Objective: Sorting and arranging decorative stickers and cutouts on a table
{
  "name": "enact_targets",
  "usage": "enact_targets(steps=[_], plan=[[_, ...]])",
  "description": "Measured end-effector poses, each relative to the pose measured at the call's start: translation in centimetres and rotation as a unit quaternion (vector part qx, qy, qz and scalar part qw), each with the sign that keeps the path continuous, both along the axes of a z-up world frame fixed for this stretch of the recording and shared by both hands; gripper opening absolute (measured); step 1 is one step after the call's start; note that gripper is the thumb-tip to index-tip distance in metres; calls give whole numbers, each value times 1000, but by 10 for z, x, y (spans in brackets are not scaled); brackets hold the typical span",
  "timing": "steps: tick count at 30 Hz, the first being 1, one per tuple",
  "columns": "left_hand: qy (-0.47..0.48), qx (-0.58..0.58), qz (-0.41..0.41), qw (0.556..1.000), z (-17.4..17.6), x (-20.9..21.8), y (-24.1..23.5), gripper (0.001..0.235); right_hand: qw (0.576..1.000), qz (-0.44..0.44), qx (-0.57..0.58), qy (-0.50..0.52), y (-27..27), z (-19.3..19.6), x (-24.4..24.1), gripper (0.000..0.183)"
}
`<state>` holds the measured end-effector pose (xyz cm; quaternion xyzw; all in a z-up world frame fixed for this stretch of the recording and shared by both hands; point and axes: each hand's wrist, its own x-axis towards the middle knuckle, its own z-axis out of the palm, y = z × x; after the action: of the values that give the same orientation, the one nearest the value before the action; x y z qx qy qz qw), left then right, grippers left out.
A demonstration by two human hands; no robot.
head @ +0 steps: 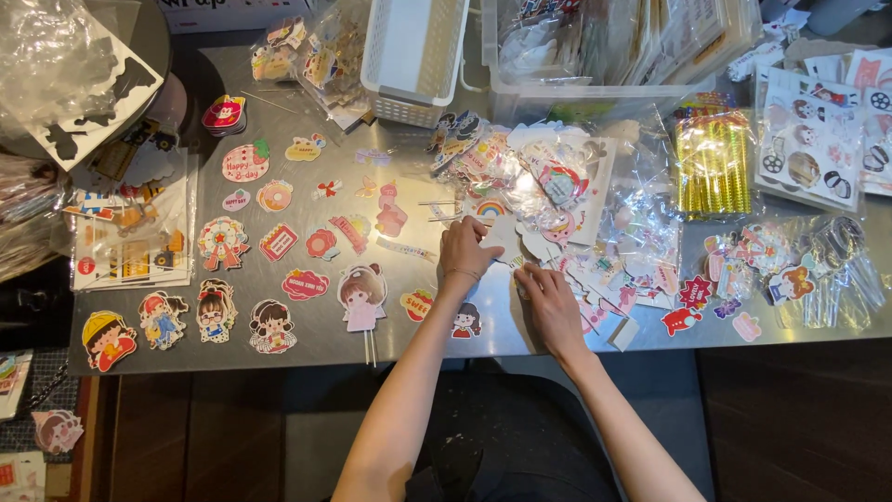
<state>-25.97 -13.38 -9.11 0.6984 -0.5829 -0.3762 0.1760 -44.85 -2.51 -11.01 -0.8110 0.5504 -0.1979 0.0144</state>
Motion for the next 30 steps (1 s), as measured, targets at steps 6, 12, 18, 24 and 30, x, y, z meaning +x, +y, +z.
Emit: enact_targets(steps=[6, 12, 18, 24, 30], plan=[[145, -76, 55, 985, 48, 41, 19, 29, 999, 13, 12, -27, 1, 12, 0, 30], [-55, -537, -59, 840, 82, 75, 84, 20, 818, -126, 245, -505, 0, 121, 54, 34], [-50, -588, -34, 806, 88, 105, 127, 12, 739, -142, 322, -575, -5, 131, 102, 27], [77, -440, 61, 892, 109, 161, 201, 30, 744, -160, 368, -535, -1, 110, 152, 24], [239, -208, 297, 901, 116, 246, 217, 31, 748, -39, 457, -480, 3, 98, 268, 22]])
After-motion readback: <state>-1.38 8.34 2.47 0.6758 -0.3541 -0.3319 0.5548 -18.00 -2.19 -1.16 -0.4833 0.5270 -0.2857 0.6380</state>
